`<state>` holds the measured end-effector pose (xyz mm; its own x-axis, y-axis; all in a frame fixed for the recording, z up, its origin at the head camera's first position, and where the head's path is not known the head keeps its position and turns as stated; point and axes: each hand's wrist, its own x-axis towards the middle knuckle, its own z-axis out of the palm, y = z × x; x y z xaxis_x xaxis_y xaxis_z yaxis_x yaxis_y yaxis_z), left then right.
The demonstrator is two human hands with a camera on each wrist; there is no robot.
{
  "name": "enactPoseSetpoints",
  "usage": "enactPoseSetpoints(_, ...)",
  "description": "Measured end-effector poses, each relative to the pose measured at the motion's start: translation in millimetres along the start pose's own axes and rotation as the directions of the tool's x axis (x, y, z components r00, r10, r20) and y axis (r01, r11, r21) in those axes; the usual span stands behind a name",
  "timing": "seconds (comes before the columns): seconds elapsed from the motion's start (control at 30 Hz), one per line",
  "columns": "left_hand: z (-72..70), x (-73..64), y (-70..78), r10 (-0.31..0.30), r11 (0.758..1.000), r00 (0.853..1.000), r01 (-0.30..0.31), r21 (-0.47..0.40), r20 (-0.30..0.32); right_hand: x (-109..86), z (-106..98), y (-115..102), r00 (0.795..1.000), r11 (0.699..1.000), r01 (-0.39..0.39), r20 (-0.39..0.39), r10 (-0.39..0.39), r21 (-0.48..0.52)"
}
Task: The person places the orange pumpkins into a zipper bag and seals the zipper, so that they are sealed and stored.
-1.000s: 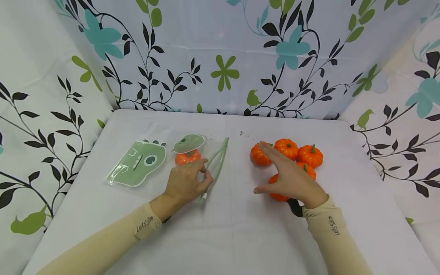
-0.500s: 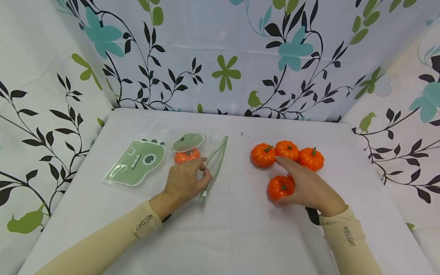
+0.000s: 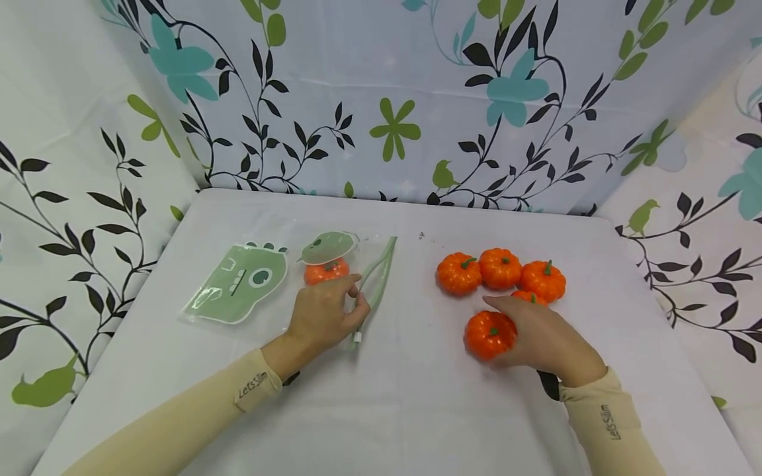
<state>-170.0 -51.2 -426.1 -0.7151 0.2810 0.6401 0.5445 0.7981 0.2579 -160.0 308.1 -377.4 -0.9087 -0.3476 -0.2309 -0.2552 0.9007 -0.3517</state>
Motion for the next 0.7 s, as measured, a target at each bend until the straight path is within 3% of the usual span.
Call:
enactPoseSetpoints(0.47,-1.0,-3.7,-3.4,0.009,1.0,1.0,-0.009,-0.02,-0.014,8.0,10,-11,0.994,0.975,0.105,-0.018,-0.11,-0.199)
enactPoseSetpoints(0.57,-0.1,-4.1,-3.0,0.012,1.0,1.0,-0.012,-0.021,-0.011,8.1,8,-14,0.991,0.975,0.123,-0.022,-0.129,-0.185)
enactPoseSetpoints(0.7,-0.7,-4.9,-2.2,0.007,1.0,1.0,-0.007,-0.006,0.001,11.8,7,-22,0.982,0.98,0.18,-0.036,-0.184,-0.088)
